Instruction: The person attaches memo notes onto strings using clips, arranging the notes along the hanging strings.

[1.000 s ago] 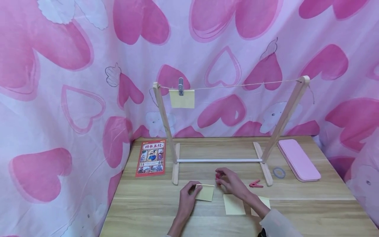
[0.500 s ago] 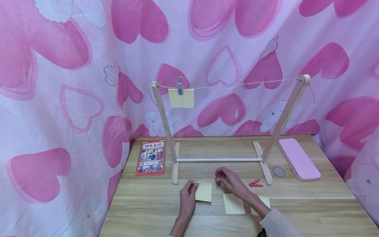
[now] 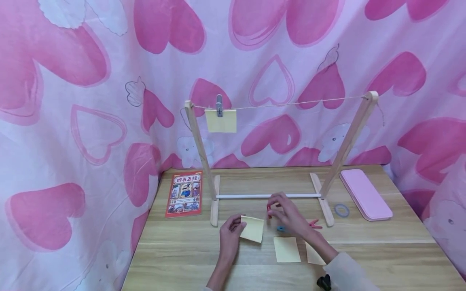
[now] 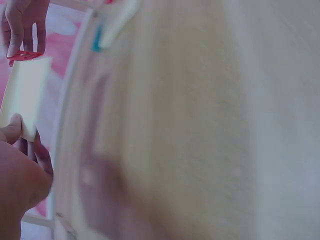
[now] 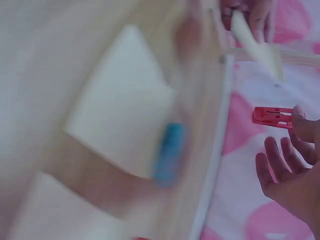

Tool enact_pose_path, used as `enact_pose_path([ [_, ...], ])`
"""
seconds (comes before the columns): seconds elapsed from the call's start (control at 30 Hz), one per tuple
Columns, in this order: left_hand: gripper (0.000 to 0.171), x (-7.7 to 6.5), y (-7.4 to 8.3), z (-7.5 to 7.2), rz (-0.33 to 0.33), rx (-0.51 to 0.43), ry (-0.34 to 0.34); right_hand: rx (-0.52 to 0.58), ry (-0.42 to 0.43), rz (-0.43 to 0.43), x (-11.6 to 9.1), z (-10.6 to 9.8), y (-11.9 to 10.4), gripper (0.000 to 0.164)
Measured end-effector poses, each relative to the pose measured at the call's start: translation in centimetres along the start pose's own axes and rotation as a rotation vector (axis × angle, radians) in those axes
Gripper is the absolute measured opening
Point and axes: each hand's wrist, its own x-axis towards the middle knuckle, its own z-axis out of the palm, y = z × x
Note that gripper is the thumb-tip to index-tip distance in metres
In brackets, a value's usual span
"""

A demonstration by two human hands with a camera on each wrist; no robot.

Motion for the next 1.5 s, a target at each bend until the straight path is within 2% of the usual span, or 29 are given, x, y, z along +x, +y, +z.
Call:
enact_pose_path([
  [0.07,0.025,0.4,1.7,0.3,-0.095,-0.039,0.025,-0.016,0.025,-0.020,1.0,-1.0,-1.1,0.022],
  [0.13,0.023,0.9,3.1,0.3,-0.138,-0.054,0.026,-0.029,0.040,-0.036,2.2,-2.3,-2.5,0.022],
  [0.17,0.023,1.2,3.8,0.3,-0.143,-0.061,0.020,-0.033,0.045,-0.046,2.8,-2.9,-3.2,0.023],
  [0.2,0.022,1.7,3.8,0.1,-0.099,-0.065,0.001,-0.033,0.050,-0.060,3.4,-3.5,-3.9,0.023],
  [0.33,0.027,3.2,6.9,-0.2,-0.075,-0.022,-0.014,-0.026,0.079,-0.150,5.9,-6.0,-6.7,0.027],
  [0.4,0.029,4.0,8.9,-0.3,-0.095,0.005,-0.001,-0.012,0.095,-0.191,7.2,-7.1,-8.1,0.030],
  [0.43,0.031,4.3,10.7,-0.2,-0.143,0.017,0.012,-0.004,0.102,-0.209,7.8,-7.6,-8.8,0.030],
  [0.53,0.033,5.6,13.8,-0.1,-0.150,0.014,0.031,0.024,0.122,-0.231,9.6,-9.2,-10.9,0.031],
  [0.67,0.031,7.2,17.1,0.2,-0.095,-0.028,0.044,0.067,0.133,-0.238,11.9,-11.1,-13.3,0.030],
  [0.83,0.026,8.8,20.3,0.9,-0.015,-0.049,0.062,0.099,0.143,-0.226,14.3,-13.2,-15.6,0.027],
  [1.07,0.025,9.9,24.4,2.0,0.066,-0.025,0.003,0.128,0.219,-0.157,18.1,-15.1,-18.4,0.014],
  [1.3,0.022,11.2,27.4,2.5,0.196,0.093,-0.063,0.110,0.265,-0.118,22.2,-16.3,-20.3,0.012],
  [1.5,0.024,12.4,28.8,2.8,0.253,0.157,-0.076,0.067,0.249,-0.063,24.4,-16.6,-20.0,0.012],
])
